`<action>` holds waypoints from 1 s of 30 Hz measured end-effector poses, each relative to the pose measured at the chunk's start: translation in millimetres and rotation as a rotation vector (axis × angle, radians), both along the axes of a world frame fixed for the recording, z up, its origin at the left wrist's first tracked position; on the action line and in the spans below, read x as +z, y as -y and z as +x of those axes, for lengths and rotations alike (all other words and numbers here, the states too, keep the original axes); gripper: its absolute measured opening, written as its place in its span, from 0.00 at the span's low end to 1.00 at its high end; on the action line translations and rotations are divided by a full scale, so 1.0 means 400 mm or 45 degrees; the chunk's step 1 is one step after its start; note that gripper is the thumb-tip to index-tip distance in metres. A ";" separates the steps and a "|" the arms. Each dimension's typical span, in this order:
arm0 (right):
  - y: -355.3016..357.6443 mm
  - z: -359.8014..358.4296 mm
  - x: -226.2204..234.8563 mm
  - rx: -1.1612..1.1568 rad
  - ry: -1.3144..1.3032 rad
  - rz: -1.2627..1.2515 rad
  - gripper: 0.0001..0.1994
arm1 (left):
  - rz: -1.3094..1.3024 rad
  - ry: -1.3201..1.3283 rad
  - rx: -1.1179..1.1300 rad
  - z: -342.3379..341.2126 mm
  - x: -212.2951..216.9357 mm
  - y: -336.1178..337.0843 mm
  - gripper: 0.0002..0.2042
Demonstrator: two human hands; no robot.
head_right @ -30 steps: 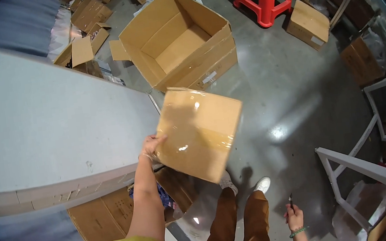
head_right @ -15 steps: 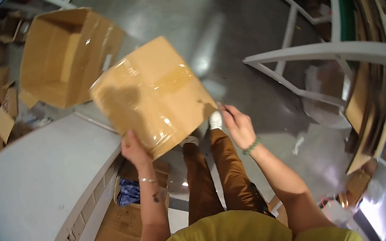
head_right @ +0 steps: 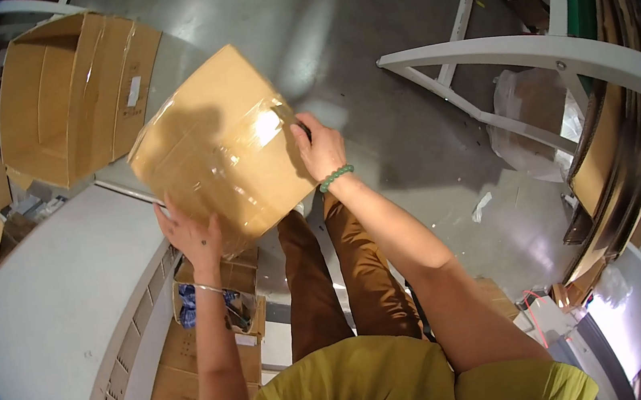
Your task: Unpack cardboard boxes using a box cutter in a warehouse setting.
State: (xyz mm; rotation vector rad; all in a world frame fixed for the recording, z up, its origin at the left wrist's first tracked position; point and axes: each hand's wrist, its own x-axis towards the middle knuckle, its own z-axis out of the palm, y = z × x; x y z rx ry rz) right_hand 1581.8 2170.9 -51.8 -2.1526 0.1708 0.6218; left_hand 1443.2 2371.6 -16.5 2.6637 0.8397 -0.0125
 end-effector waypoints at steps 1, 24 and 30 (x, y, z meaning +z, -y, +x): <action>-0.008 0.004 -0.005 -0.009 0.002 0.002 0.12 | -0.036 0.051 -0.222 0.072 0.009 -0.002 0.32; -0.131 -0.010 -0.080 0.637 0.453 -0.515 0.05 | -0.238 0.503 -0.772 0.388 -0.277 -0.024 0.10; -0.170 0.025 -0.008 0.766 0.113 -0.787 0.06 | -0.251 0.530 -0.750 0.406 -0.279 0.010 0.09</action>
